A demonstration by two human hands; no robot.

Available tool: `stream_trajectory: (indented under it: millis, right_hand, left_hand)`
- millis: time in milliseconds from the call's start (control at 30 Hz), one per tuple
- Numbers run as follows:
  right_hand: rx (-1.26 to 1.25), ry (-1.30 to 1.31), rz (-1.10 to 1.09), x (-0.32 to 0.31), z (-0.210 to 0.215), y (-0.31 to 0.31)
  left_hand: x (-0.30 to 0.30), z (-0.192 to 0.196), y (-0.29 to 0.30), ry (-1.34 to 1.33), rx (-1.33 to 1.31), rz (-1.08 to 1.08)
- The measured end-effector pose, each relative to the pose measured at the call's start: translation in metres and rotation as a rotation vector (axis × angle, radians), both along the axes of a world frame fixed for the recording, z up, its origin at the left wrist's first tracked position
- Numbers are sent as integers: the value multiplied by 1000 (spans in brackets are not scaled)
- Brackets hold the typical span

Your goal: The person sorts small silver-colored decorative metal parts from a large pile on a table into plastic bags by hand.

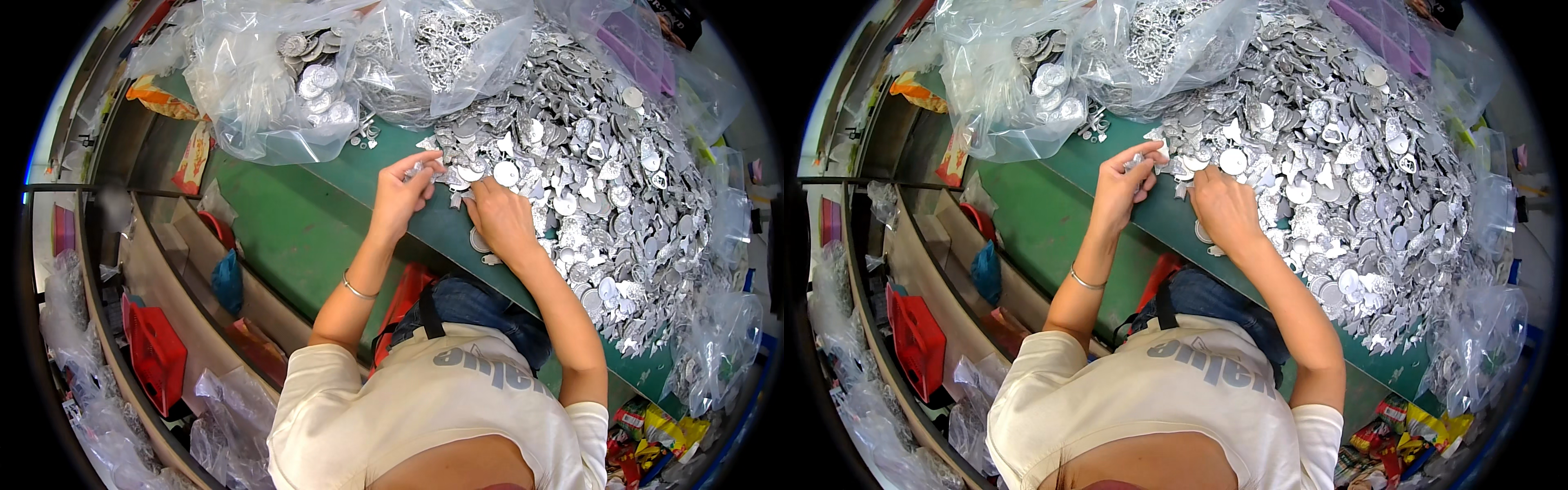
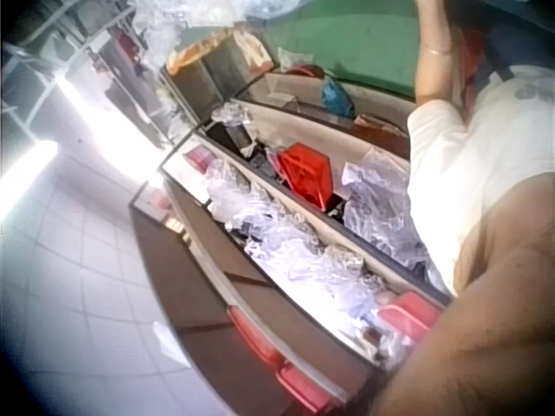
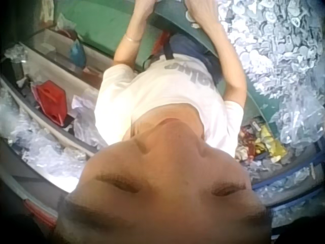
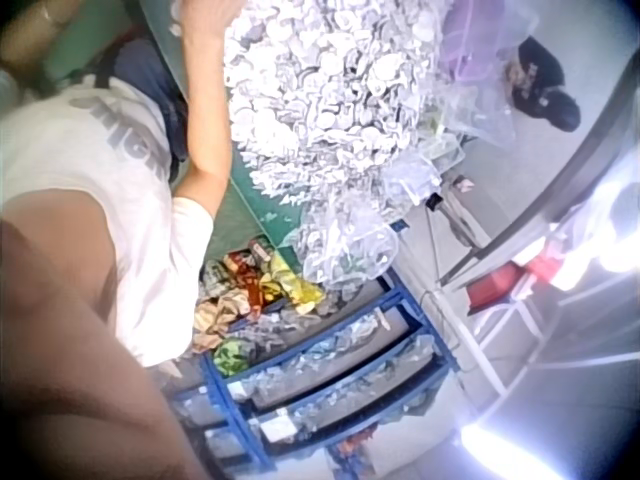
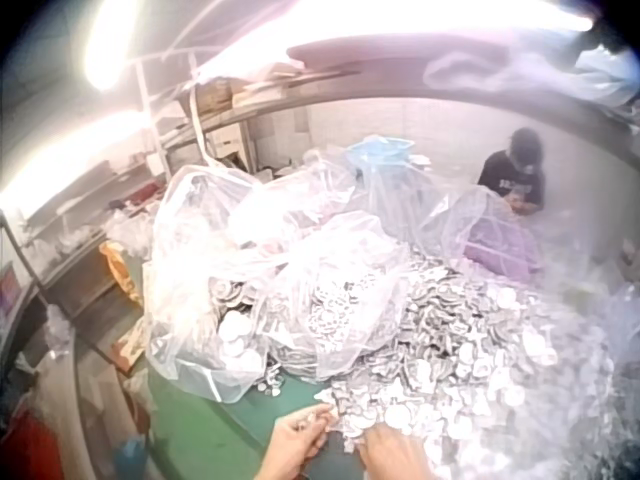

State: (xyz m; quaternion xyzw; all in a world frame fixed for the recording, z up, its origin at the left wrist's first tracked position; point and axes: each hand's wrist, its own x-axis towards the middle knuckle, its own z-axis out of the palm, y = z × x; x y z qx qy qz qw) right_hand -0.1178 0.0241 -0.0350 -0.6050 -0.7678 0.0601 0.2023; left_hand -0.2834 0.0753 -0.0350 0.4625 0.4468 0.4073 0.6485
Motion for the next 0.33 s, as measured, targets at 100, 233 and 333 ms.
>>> stream_trajectory:
  millis: [100, 233, 333]
  right_hand:
    - [52, 132, -51, 4, -1, 3]
    - [58, 306, -163, 22, 8, 10]
    - [-25, 531, -203, 31, 8, 11]
  left_hand:
    - [3, -16, -1, 471, 599, 9]
    - [7, -5, -9, 800, 635, -58]
    - [9, -3, -10, 848, 649, -73]
